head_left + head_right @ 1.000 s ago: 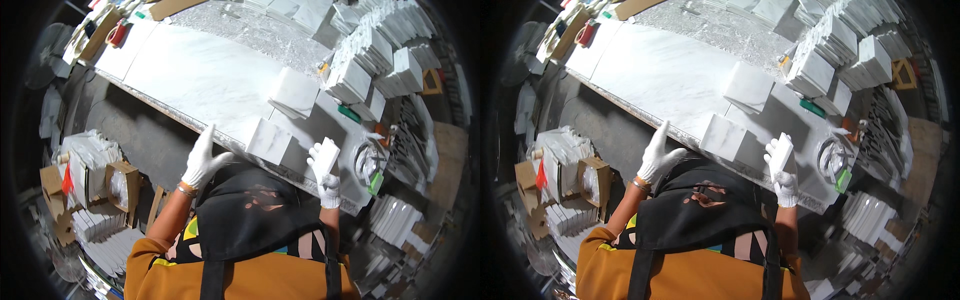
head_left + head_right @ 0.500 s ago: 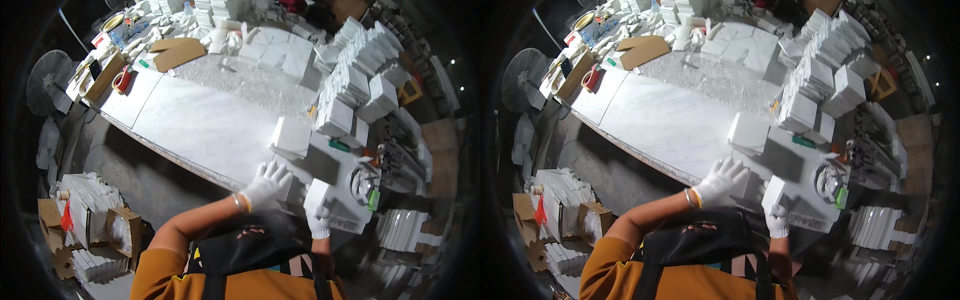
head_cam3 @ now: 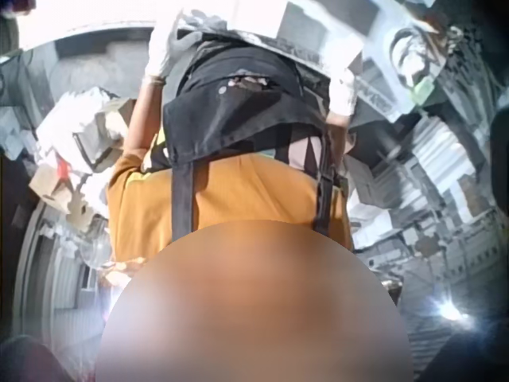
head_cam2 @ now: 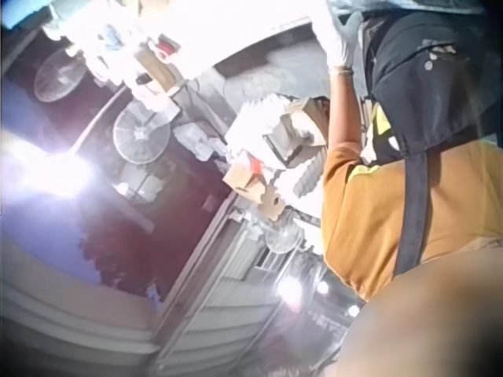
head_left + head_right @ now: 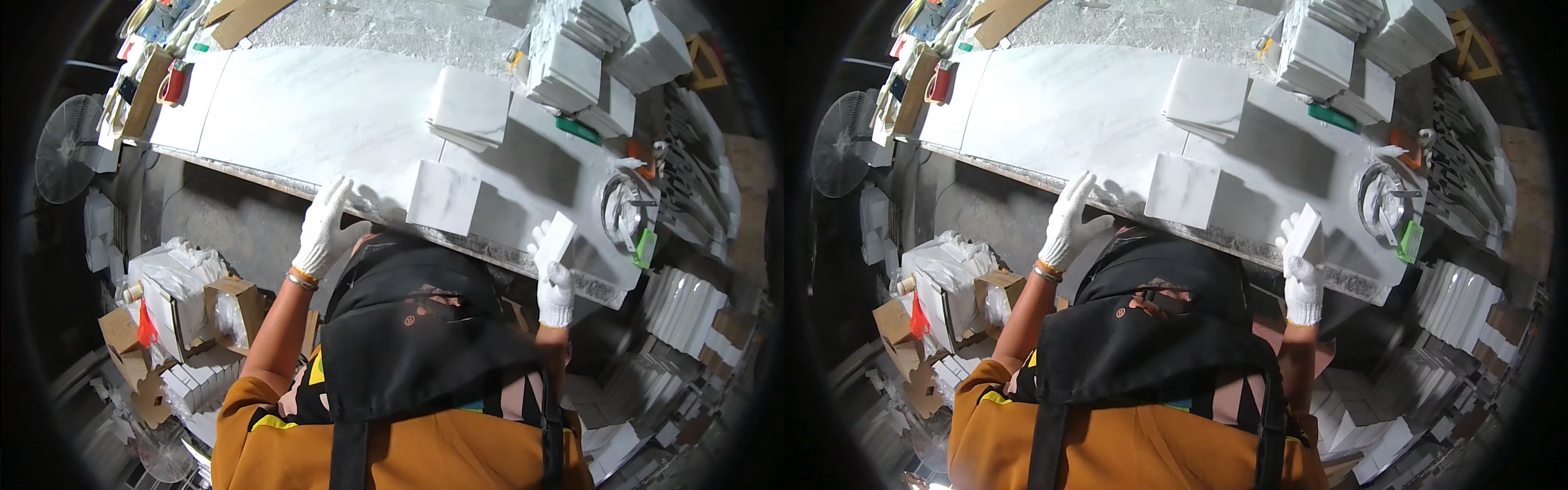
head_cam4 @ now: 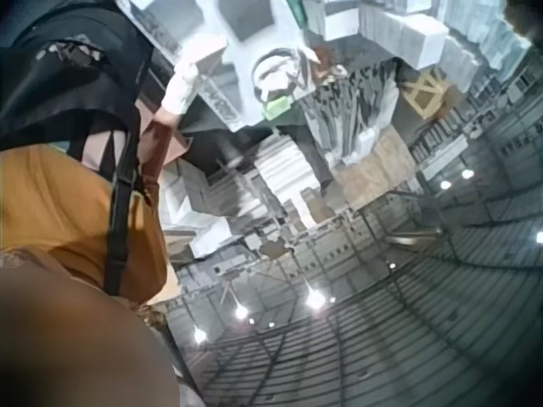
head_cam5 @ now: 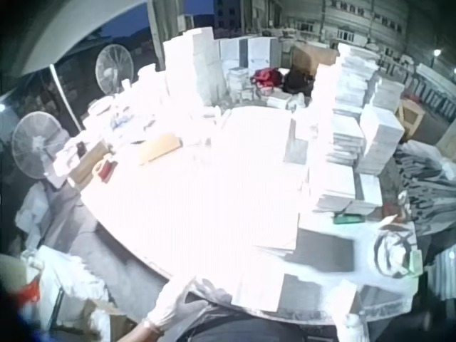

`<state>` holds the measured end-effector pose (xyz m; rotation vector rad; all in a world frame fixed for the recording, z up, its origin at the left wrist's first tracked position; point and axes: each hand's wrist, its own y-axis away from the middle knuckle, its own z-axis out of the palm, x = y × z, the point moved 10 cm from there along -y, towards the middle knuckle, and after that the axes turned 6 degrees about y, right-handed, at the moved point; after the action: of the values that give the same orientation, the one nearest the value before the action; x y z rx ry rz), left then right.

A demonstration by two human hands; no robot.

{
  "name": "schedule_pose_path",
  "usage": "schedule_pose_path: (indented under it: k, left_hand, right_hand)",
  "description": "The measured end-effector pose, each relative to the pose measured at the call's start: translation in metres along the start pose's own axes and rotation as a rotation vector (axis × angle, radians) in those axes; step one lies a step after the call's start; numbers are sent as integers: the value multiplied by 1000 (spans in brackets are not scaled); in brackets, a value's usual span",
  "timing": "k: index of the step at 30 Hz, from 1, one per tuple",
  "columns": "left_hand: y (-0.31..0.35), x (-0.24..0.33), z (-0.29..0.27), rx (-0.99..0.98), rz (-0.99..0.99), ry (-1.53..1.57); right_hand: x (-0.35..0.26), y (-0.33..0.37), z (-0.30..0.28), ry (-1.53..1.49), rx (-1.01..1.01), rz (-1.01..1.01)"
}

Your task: The person applies a white paste to the edges of small white rectangular blocks using a small metal spatula, then presses them together to form larger stacks. The person repeatedly picks up blocks, applies paste, and joins them on a cluttered workbench.

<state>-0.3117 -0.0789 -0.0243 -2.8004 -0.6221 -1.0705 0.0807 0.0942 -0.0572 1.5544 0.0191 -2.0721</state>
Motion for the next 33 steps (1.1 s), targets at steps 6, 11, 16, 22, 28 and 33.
schedule_pose_path:
  k: [6, 11, 16, 22, 28, 33]
  left_hand:
    - [6, 21, 16, 2, 37, 6]
    - [-4, 61, 11, 26, 125, -19]
    - [-40, 138, 46, -190, 330, -109]
    - [-66, 157, 103, -272, 605, -376]
    - [-70, 172, 63, -289, 611, -146]
    - [-81, 158, 16, -500, 160, 685]
  right_hand:
    - [-7, -23, 1, 88, 10, 43]
    - [-11, -35, 12, 63, -34, 71]
    - [-15, -38, 22, 2, -77, 102]
    - [-25, -38, 39, 165, -102, 95]
    - [-50, -25, 76, 293, -103, -28]
    - [-81, -22, 136, 374, -258, -311]
